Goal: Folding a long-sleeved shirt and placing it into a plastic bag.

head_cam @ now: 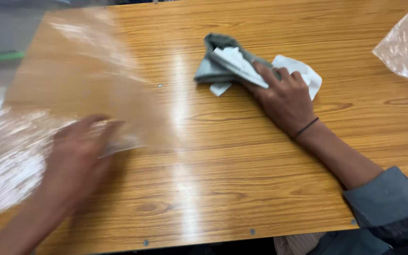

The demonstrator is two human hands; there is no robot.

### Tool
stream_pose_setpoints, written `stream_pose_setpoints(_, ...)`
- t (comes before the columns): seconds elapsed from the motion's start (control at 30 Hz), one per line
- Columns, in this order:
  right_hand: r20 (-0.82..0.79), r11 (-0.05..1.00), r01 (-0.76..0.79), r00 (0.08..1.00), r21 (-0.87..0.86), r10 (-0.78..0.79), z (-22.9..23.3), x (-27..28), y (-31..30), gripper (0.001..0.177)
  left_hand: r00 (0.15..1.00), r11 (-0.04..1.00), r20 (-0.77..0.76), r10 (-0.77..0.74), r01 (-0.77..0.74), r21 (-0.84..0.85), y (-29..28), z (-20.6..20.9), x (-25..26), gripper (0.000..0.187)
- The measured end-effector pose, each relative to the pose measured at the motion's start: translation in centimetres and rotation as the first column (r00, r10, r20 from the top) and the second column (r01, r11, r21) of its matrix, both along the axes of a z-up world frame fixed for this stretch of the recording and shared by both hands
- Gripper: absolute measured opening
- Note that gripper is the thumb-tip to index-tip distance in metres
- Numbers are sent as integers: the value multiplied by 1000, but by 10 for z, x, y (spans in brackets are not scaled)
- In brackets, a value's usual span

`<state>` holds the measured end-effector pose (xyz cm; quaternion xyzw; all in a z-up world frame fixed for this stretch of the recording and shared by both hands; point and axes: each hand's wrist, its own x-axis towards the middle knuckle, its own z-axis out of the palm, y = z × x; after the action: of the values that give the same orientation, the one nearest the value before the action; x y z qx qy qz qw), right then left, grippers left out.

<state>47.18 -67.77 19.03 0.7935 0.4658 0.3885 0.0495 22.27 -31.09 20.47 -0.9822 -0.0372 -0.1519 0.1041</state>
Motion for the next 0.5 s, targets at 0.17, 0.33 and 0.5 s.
stream_pose_setpoints(0.17,30,973,224,974,63,-226,-1,30,-28,14,933,911,-114,-341,297,-286,-67,-46,89,63)
stream_pose_setpoints(0.33,-34,938,318,948,138,-316,-9,47,-51,26,914,871,-85,-396,345,-350,-73,-50,92,65)
stream_pose_setpoints(0.5,-147,856,309,951,414,-273,-12,38,-60,28,921,868,-78,-382,329,-372,-74,-47,88,64)
